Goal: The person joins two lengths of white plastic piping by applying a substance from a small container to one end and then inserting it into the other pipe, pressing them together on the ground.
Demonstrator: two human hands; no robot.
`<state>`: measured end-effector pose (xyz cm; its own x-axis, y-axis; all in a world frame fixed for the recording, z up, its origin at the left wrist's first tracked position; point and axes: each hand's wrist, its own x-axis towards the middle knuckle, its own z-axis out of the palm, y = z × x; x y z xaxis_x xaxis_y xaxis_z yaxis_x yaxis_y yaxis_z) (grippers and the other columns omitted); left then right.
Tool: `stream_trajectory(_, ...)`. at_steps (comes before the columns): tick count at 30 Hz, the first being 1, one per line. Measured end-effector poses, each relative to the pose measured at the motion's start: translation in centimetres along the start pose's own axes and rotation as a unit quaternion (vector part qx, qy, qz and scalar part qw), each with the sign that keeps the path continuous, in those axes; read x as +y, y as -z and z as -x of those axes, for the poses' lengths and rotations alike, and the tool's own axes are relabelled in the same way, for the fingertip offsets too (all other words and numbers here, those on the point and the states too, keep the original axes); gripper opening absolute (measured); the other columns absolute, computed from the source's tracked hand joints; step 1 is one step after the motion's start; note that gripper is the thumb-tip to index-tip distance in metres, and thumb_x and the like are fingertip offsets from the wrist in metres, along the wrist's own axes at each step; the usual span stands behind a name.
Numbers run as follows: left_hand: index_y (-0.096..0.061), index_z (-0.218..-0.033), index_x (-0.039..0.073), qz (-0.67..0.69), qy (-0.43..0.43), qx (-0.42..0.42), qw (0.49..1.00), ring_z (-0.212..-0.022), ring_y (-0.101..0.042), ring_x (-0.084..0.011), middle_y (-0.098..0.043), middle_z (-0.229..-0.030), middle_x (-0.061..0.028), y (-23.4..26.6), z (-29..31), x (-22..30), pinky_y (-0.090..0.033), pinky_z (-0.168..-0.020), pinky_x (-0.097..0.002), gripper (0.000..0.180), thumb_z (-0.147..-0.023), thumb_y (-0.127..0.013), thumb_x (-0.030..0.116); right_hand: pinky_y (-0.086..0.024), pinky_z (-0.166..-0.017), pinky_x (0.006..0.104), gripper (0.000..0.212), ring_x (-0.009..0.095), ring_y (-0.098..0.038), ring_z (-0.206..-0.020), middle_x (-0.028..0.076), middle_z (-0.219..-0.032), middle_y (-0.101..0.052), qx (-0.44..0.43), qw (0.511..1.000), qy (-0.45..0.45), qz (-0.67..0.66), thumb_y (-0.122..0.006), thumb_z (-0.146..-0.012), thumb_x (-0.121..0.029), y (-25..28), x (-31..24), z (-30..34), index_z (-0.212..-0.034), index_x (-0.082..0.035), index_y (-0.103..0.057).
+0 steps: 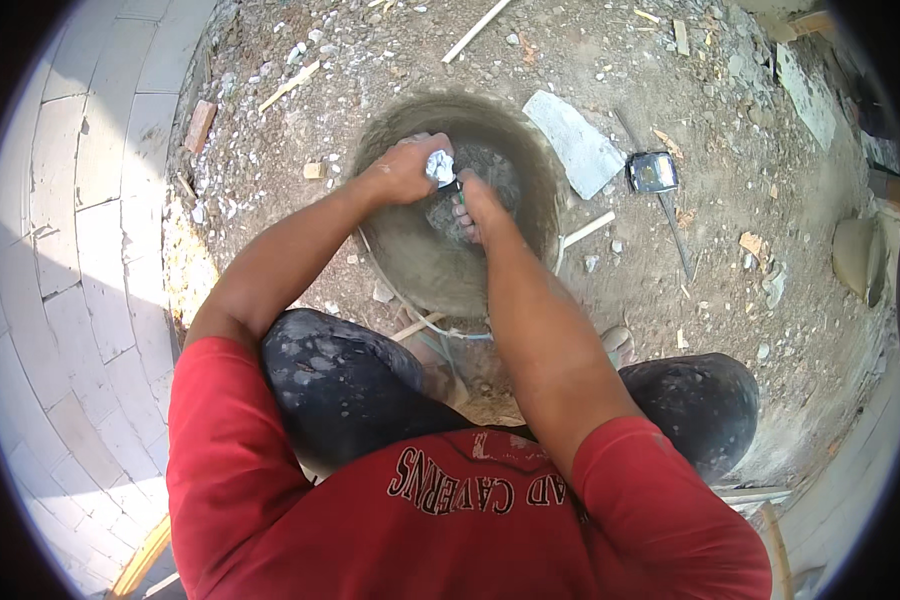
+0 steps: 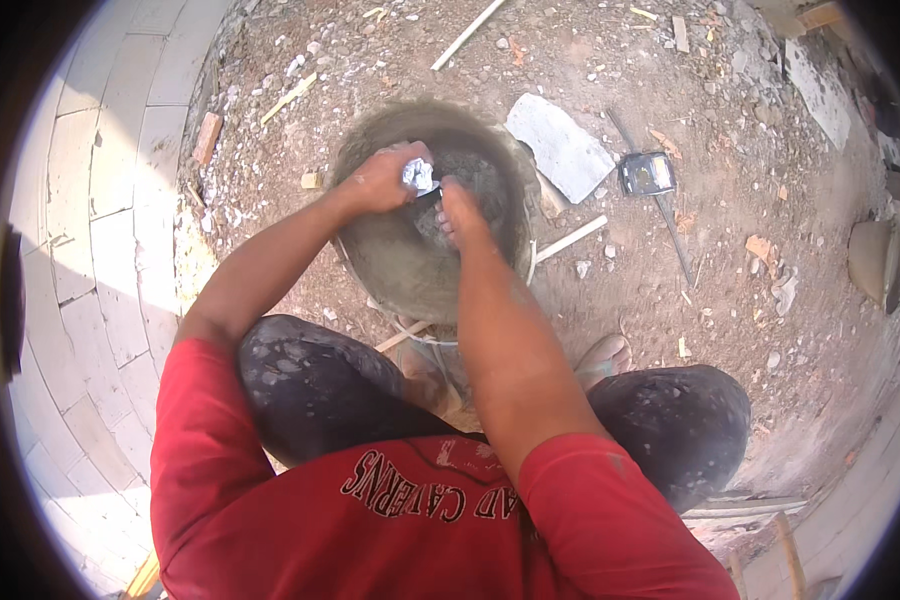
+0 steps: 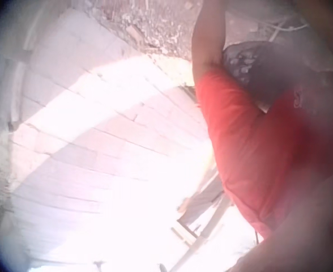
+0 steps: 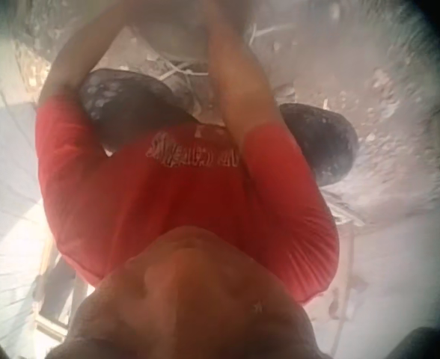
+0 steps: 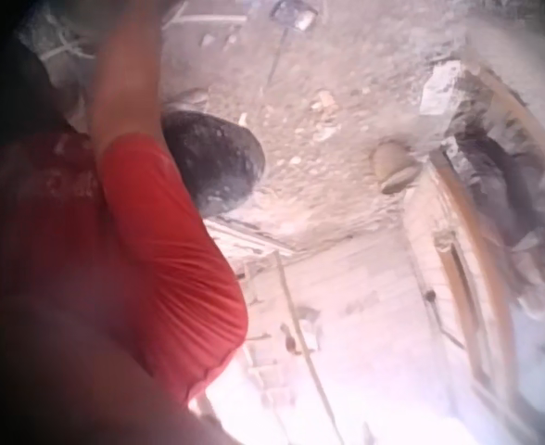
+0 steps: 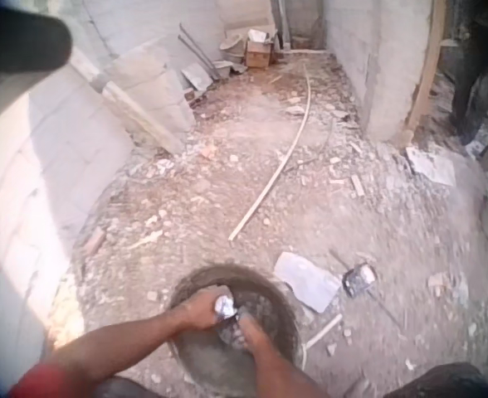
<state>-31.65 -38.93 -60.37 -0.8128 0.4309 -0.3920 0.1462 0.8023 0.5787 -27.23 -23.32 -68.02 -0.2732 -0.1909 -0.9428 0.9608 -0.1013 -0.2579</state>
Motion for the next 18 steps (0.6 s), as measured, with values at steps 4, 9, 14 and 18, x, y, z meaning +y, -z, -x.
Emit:
stream_trajectory(4, -0.06, -0.117, 0.01, 0.012, 0.005, -0.002, 1.0, -0.108, -0.063, -0.0401, -0.064, -0.11, -0.0182, 0.7, 0.0, 0.8, -0.05, -0.093, -0.0455, 0.045, -0.073, -0.071, 0.004, -0.026, -0.045, 0.0313, 0.044, 0.01, -0.032, -0.047, -0.004, -0.059, -0.043, -0.037, 0.999, -0.003, 0.029, -0.039, -0.096, -0.052, 0.0, 0.0, -1.1, -0.079, -0.014, -0.052)
stream_trajectory(9, -0.061, -0.118, 0.011, -0.004, 0.024, -0.019, 1.0, -0.109, -0.063, -0.0388, -0.066, -0.114, -0.0168, 0.8, 0.5, -0.6, -0.05, -0.095, -0.0437, 0.048, -0.072, -0.072, 0.003, -0.027, -0.048, 0.0321, 0.042, 0.011, -0.033, -0.049, -0.004, -0.06, -0.043, -0.065, 0.998, -0.001, -0.015, -0.034, -0.098, -0.047, -0.1, -0.7, -1.8, -0.082, -0.013, -0.054)
stream_trajectory(14, -0.061, -0.118, 0.011, 0.004, 0.027, -0.017, 0.999, -0.106, -0.066, -0.0331, -0.068, -0.111, -0.0148, 1.0, -0.2, -0.2, -0.051, -0.092, -0.041, 0.05, -0.071, -0.074, 0.003, -0.029, -0.05, 0.0353, 0.045, 0.012, -0.035, -0.051, -0.003, -0.06, -0.043, -0.069, 0.998, 0.003, -0.004, -0.033, -0.099, -0.048, 0.9, -1.1, -2.1, -0.083, -0.013, -0.055)
stream_trajectory(18, -0.061, -0.118, 0.011, 0.044, 0.068, -0.021, 0.996, -0.099, -0.067, -0.0291, -0.07, -0.106, -0.0125, 1.4, -0.4, 0.6, -0.052, -0.089, -0.0397, 0.05, -0.07, -0.075, 0.003, -0.028, -0.05, 0.0358, 0.048, 0.012, -0.034, -0.05, -0.003, -0.06, -0.044, -0.041, 0.998, -0.014, 0.039, -0.033, -0.098, -0.051, 0.9, -1.5, -1.6, -0.078, -0.013, -0.055)
